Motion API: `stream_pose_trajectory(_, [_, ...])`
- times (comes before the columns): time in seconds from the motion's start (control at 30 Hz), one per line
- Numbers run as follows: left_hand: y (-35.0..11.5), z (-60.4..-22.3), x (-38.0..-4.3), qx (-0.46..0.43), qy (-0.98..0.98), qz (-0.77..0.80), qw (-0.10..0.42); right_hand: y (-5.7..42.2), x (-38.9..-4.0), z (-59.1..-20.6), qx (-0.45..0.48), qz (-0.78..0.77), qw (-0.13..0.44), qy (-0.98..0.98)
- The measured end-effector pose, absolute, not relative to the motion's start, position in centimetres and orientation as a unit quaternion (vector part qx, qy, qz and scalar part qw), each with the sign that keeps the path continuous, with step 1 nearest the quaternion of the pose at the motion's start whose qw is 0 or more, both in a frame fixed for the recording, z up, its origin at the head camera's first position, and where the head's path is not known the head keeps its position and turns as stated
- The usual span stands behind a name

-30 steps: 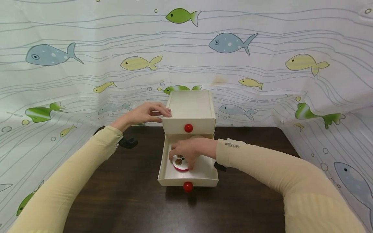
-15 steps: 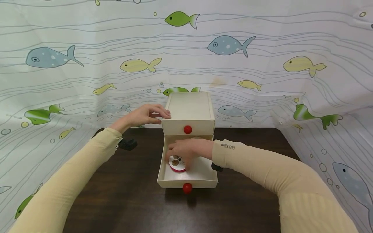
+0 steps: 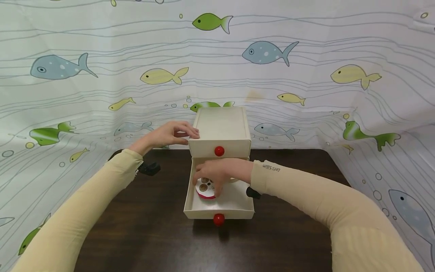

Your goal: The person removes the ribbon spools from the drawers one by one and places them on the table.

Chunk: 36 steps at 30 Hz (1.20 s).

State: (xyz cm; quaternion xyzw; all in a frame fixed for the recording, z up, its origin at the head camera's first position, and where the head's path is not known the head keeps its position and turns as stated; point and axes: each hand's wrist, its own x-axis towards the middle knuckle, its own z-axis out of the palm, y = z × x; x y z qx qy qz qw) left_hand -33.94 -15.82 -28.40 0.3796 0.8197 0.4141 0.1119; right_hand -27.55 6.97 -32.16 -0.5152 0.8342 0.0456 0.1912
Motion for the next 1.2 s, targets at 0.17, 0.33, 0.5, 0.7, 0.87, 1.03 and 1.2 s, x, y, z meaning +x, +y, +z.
stream_pose_trajectory(0.17, [-15.8, -28.5, -34.0, 0.382, 0.817, 0.417, 0.114, 7.5, -27.0, -31.2, -0.517, 0.02, 0.192, 0.834])
stream_pose_trajectory(0.33, [-15.7, -28.4, -33.9, 0.379, 0.816, 0.421, 0.115, 8.4, -26.5, -30.2, -0.522, -0.002, 0.186, 0.833])
stream_pose_trajectory(0.5, [-15.7, -28.4, -33.9, 0.376, 0.82, 0.415, 0.112, 9.3, -26.1, -29.6, -0.528, -0.016, 0.181, 0.829])
stream_pose_trajectory(0.7, [-15.7, -28.3, -33.9, 0.378, 0.823, 0.41, 0.112, 10.7, -25.4, -28.2, -0.524, -0.043, 0.166, 0.834])
stream_pose_trajectory(0.87, [-15.8, -28.3, -34.0, 0.38, 0.819, 0.414, 0.114, 12.1, -25.1, -27.0, -0.523, -0.056, 0.144, 0.838])
stream_pose_trajectory(1.03, [-15.8, -28.3, -34.0, 0.386, 0.815, 0.417, 0.115, 13.6, -25.0, -26.2, -0.53, -0.075, 0.116, 0.836])
stream_pose_trajectory(1.2, [-15.9, -28.4, -34.1, 0.386, 0.82, 0.407, 0.113, 15.1, -24.7, -25.4, -0.511, -0.093, 0.107, 0.848])
